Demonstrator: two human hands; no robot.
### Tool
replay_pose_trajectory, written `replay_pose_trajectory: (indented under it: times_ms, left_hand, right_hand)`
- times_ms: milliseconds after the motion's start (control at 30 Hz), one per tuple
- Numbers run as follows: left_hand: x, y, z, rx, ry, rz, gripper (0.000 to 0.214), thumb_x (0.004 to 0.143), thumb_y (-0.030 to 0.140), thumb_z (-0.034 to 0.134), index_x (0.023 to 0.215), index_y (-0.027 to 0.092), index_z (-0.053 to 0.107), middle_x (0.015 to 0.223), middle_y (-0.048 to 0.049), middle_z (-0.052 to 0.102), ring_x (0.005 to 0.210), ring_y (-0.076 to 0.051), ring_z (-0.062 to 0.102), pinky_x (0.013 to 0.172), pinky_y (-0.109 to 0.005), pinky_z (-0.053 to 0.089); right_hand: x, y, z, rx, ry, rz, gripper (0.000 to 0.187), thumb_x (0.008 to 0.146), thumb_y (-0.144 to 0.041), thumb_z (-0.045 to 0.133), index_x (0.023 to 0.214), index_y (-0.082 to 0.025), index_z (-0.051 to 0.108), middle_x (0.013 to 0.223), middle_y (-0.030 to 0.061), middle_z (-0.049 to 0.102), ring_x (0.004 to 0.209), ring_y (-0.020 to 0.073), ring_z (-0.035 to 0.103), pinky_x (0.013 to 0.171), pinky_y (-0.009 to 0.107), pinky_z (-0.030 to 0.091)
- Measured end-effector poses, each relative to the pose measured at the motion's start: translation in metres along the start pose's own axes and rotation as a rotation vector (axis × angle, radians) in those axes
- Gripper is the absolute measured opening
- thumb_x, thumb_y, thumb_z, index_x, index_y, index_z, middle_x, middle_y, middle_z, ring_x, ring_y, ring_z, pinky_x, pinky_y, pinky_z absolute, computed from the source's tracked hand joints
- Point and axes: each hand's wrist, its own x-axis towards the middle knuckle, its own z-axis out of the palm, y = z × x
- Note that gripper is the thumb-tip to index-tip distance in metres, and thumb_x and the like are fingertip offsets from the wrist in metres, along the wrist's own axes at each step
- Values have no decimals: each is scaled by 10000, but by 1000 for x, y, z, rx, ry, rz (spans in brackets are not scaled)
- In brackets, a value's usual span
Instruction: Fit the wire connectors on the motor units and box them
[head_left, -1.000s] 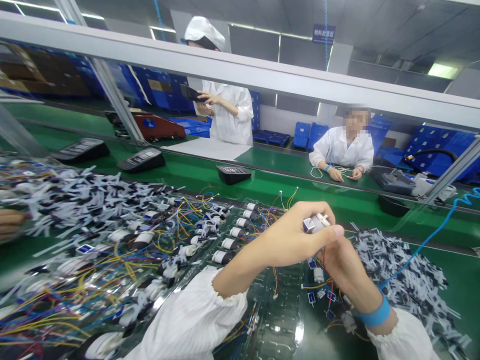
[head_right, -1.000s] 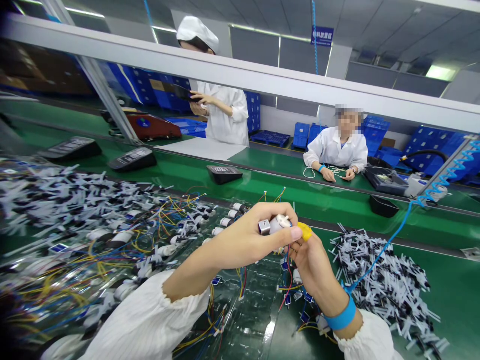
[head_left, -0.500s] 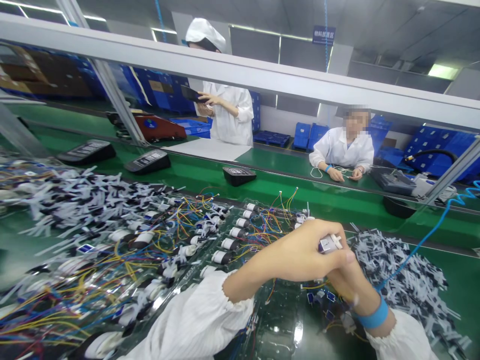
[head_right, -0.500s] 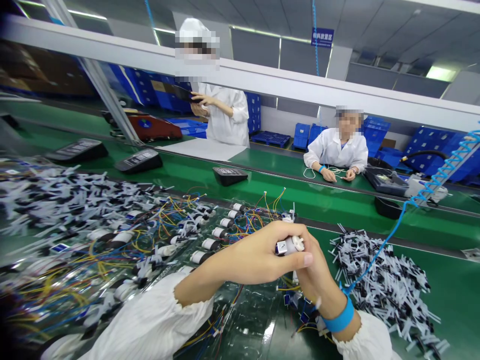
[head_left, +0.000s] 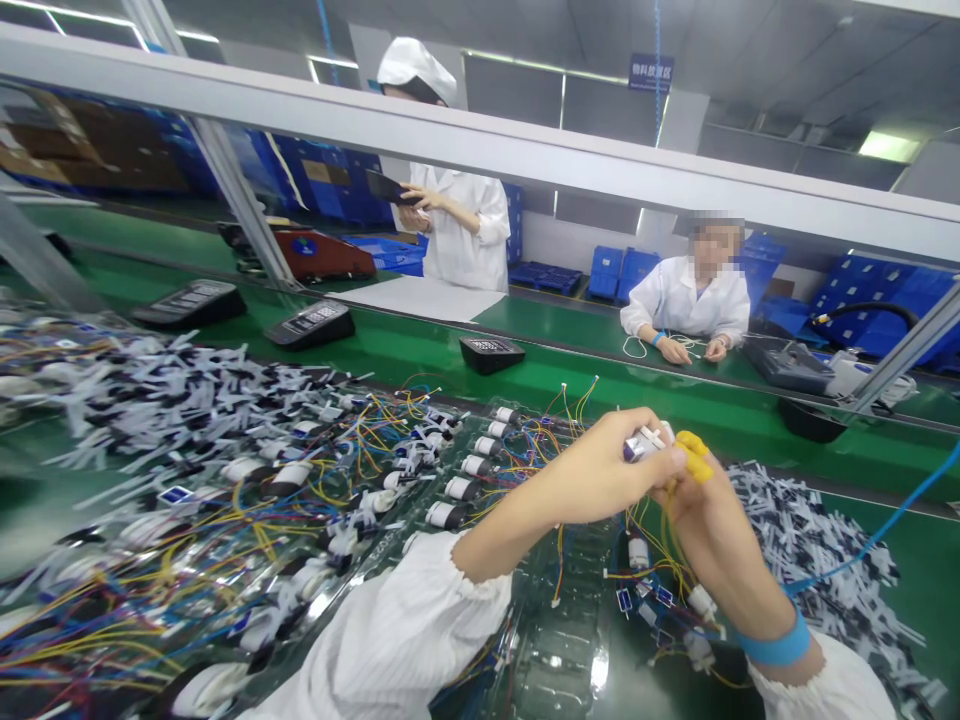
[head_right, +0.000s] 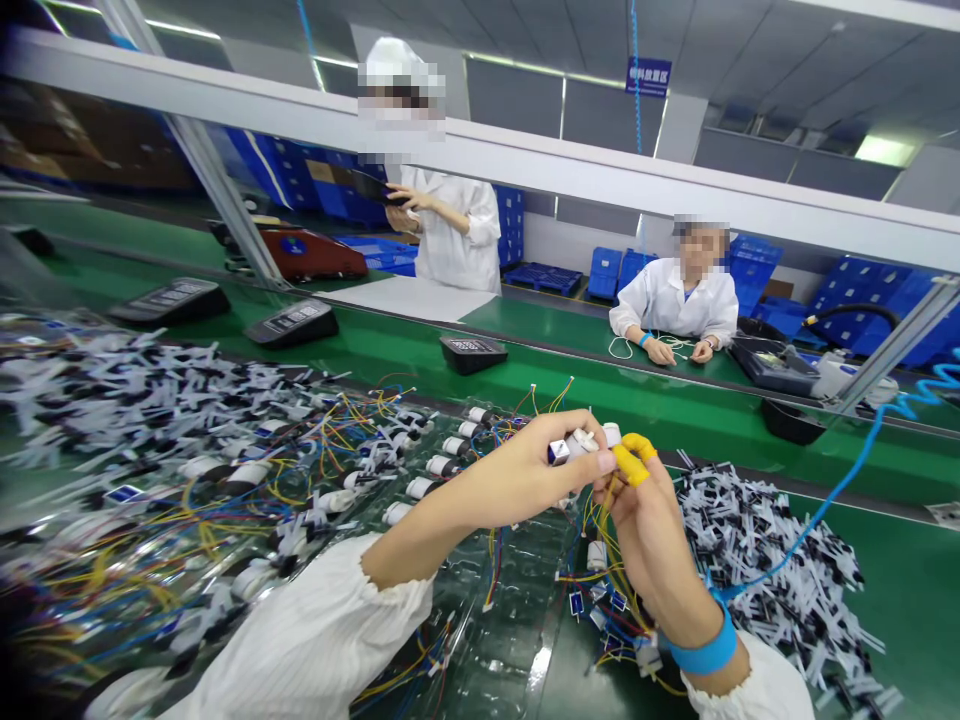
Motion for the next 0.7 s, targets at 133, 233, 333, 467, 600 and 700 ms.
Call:
replay_pose_trajectory:
  times_ms: [133,233,333,467,600,700]
  left_hand:
    - [5,-8,2,-103,8,-21,340,892,473,736,845,169,591,706,24,621,548,-84,448,533,-224,344]
    - [7,-10,5,-170,47,-10,386,888,527,740,861,174,586,702,21,640,522,-74,448,518,-219,334]
    - [7,-7,11,-240,11,2,424,875,569,749,847,183,576,640,36,619,491,-76,466,502,-213,341]
    - [6,-2,12,-230,-8,27,421,859,520,787,742,171,583,590,53,555,449,-51,411,446,-191,301]
    - [3,2,3,-223,95,54,358,829,455,827,765,171,620,578,63,521,448,-50,404,405,-174,278]
    - [-2,10,-10,-271,278,151,301,825,409,834,786,181,642,553,79,472,422,-44,354,372,-172,228]
  right_hand:
    - [-4,-14,4,-85,-40,-66,346,850,-484,849,918,-202,659,727,-33,622,529,75,485,501,186,432]
    - [-9,-18,3,-207,-98,-180,397,914,-569,773,1033,-205,667,708,-18,643,499,77,489,477,189,411]
    - [-13,-19,-1,-326,-128,-283,393,947,-564,749,1137,-236,648,705,-21,663,486,82,507,453,184,393]
    - [-16,-22,-2,-414,-199,-355,423,932,-578,762,1157,-252,613,739,-17,694,483,103,557,454,215,450]
    - [-18,-25,2,-444,-315,-221,637,907,-491,815,1409,-310,467,799,-38,718,559,135,635,540,262,545]
    - [-17,-23,1,-599,-470,-60,687,894,-372,825,1472,-286,464,739,-55,703,631,153,662,630,292,568]
